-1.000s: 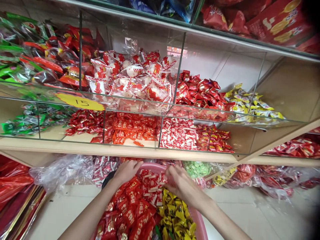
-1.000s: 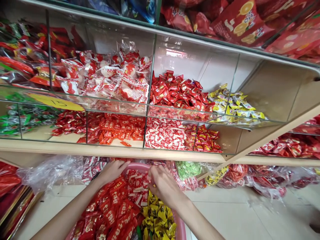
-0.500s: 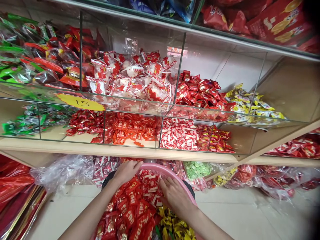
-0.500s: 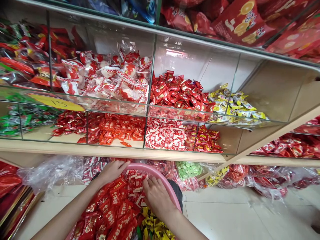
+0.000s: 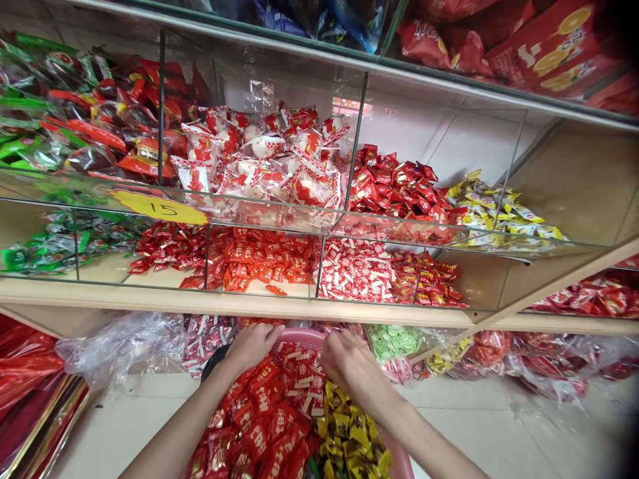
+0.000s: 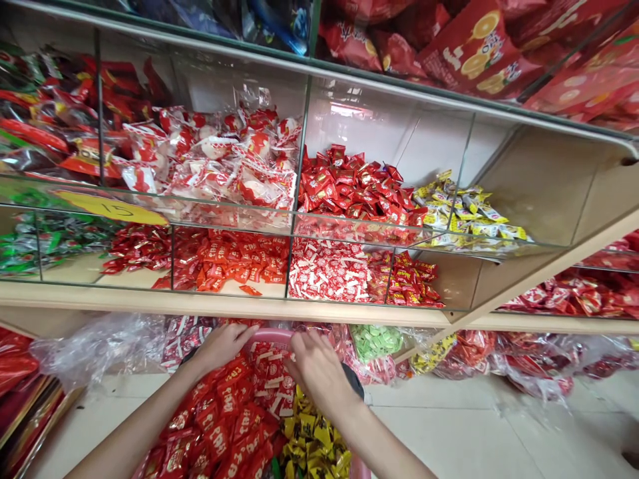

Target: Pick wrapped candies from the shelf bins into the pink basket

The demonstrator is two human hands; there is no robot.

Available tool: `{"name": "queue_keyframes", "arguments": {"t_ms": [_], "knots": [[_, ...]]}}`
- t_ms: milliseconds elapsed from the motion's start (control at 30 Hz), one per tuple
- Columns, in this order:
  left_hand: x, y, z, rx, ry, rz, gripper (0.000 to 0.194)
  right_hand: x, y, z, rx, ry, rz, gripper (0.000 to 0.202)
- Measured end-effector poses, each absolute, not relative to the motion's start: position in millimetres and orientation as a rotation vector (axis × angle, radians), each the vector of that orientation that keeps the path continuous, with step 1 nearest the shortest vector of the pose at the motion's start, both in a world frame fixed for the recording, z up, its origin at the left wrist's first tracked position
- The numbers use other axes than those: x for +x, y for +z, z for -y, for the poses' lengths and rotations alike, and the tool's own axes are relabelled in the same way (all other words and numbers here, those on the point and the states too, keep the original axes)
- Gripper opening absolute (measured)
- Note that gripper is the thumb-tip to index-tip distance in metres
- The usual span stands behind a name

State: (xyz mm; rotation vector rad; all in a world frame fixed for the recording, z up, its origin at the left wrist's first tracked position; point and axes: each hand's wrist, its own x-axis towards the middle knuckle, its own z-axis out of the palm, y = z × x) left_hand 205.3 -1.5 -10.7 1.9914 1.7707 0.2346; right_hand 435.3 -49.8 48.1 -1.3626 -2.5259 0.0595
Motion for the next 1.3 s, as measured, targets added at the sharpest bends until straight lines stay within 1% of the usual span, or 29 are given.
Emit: {"name": "queue_keyframes", "arguments": {"t_ms": [100, 200, 300, 467, 600, 933, 1133, 1300], "knots": [[205, -12, 1, 1.979, 0.231, -1.769, 0.064, 446, 80, 22, -1.29, 0.173, 2.372, 0.007], [205, -11, 2, 1.972, 0.234, -1.778, 0.063, 452, 99, -14, -1.233, 0.131, 2.301, 0.008], [204, -11, 2, 1.967, 0.222, -1.788, 0.063, 453, 101, -47, -1.237, 0.041, 2.341, 0.013], [203, -9, 3, 1.97, 0.242, -1.785, 0.061, 448, 90, -80, -1.264, -0.099, 2.52, 0.019], [203, -8, 3, 1.966, 0.228, -1.796, 0.061, 446, 84, -88, -1.31, -0.097, 2.564, 0.022], [204, -9, 3, 1.975, 0.222, -1.786, 0.062, 440, 87, -84, -1.435, -0.181, 2.568, 0.019], [206, -5, 3, 1.964, 0.206, -1.797, 0.062, 437, 88, -83, -1.495, -0.192, 2.561, 0.022], [207, -5, 4, 1.972, 0.211, -1.788, 0.063, 437, 89, -77, -1.482, -0.24, 2.475, 0.017]]}}
